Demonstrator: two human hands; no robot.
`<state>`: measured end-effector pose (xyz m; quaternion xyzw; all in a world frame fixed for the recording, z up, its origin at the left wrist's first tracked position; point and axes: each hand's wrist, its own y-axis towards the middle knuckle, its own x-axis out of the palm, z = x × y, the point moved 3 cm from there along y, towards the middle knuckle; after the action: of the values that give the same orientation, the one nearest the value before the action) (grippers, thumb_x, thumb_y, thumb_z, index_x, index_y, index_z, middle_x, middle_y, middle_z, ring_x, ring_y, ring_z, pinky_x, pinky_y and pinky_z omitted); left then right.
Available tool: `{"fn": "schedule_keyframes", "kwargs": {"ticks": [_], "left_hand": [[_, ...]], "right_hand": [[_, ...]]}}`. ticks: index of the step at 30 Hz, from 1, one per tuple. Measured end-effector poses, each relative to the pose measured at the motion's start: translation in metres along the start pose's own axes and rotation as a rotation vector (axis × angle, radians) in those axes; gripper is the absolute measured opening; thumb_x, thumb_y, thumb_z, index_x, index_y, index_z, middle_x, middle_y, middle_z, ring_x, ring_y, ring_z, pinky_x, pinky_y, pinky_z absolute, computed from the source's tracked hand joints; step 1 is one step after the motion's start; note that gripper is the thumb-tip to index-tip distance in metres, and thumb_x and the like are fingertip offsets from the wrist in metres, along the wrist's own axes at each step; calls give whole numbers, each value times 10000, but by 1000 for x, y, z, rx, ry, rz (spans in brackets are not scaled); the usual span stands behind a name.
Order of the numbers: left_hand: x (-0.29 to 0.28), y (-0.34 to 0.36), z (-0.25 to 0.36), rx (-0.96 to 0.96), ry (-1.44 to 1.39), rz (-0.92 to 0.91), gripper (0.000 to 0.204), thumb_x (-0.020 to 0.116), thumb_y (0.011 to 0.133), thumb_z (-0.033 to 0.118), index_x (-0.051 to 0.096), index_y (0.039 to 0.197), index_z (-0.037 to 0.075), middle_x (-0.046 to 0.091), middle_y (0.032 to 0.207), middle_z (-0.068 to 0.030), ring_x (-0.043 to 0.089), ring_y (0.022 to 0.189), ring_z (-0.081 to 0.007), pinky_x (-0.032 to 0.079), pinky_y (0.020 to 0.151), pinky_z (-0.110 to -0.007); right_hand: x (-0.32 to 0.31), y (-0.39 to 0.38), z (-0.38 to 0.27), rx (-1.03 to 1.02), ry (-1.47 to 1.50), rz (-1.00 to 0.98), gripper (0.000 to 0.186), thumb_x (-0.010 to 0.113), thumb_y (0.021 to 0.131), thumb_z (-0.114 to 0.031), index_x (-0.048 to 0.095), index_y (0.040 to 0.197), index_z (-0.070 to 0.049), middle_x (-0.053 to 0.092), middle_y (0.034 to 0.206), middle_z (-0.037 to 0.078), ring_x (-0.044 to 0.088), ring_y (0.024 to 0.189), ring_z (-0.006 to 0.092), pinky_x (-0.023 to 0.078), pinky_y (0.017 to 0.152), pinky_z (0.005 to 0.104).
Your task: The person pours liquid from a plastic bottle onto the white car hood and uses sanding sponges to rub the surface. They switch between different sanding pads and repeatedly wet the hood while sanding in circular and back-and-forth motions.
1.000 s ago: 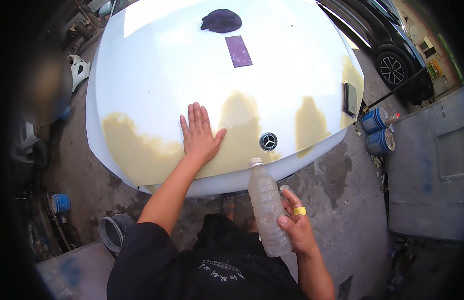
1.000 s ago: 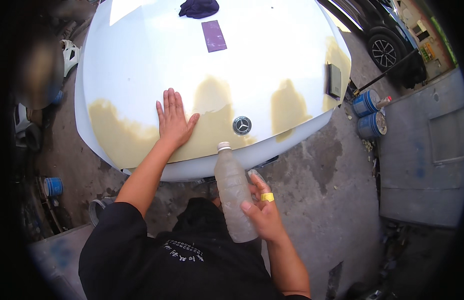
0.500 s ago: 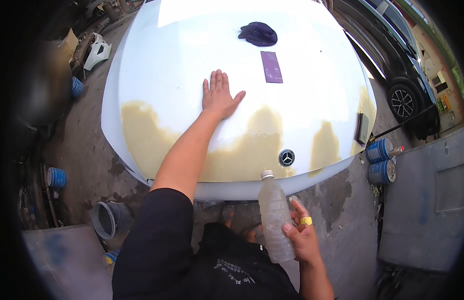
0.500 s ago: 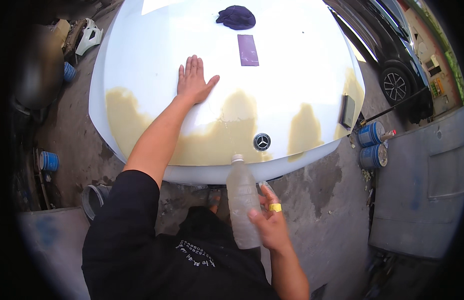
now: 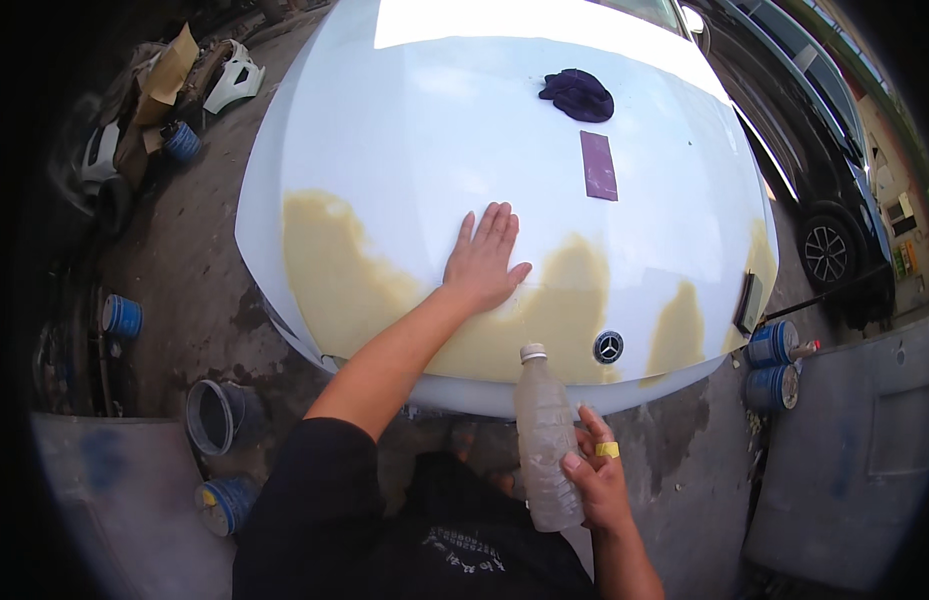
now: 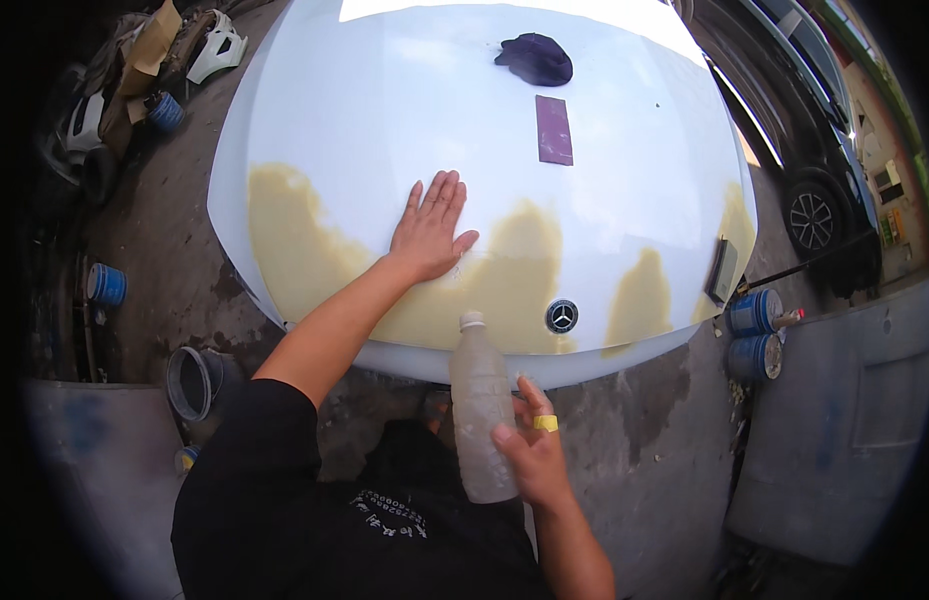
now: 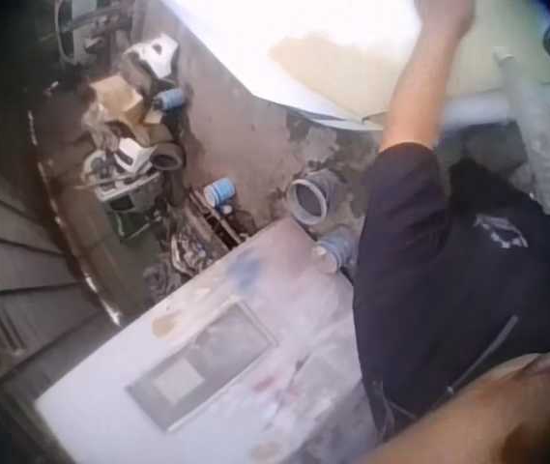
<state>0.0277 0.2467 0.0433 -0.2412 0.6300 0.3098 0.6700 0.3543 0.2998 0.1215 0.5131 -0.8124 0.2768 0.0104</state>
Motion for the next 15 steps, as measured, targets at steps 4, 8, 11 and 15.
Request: {"fn": "schedule_keyframes", "kwargs": {"ticks": [4,8,11,15], "left_hand": [[-7,51,41,210,-22,-42,831,308,987,601,106,1579,53,60,1663,-87,-4,1537,-223,-5,1237,-443],[-27,109,-39,-166,-74,-5,839,290,986,620,96,1582,62,55,1665,-75,-1,1537,-212,-2,1237,-435],[-34,98,-130,-498,-94,11,853,275,983,645,95,1583,67,51,1666,-73,10,1537,-213,7,1237,-432],[-3,15,-274,-859,-109,143,878,288,976,658,108,1578,45,67,1662,-107,17,1537,-245,21,1234,-444]], "right_hand": [[10,2,-10,-10,17,72,821,700,862,-113,228,1524,0,505,1335,175,539,1199,250,443,1024,397],[15,8,-16,-21,11,77,813,690,868,-108,223,1526,-4,499,1342,171,536,1200,244,451,1013,386],[13,11,-16,-5,-21,55,810,686,871,-112,224,1528,-8,495,1349,164,527,1209,238,451,1010,383],[15,20,-6,-2,-115,-43,815,692,872,-131,228,1531,-13,488,1349,156,517,1214,234,448,1008,380]]}}
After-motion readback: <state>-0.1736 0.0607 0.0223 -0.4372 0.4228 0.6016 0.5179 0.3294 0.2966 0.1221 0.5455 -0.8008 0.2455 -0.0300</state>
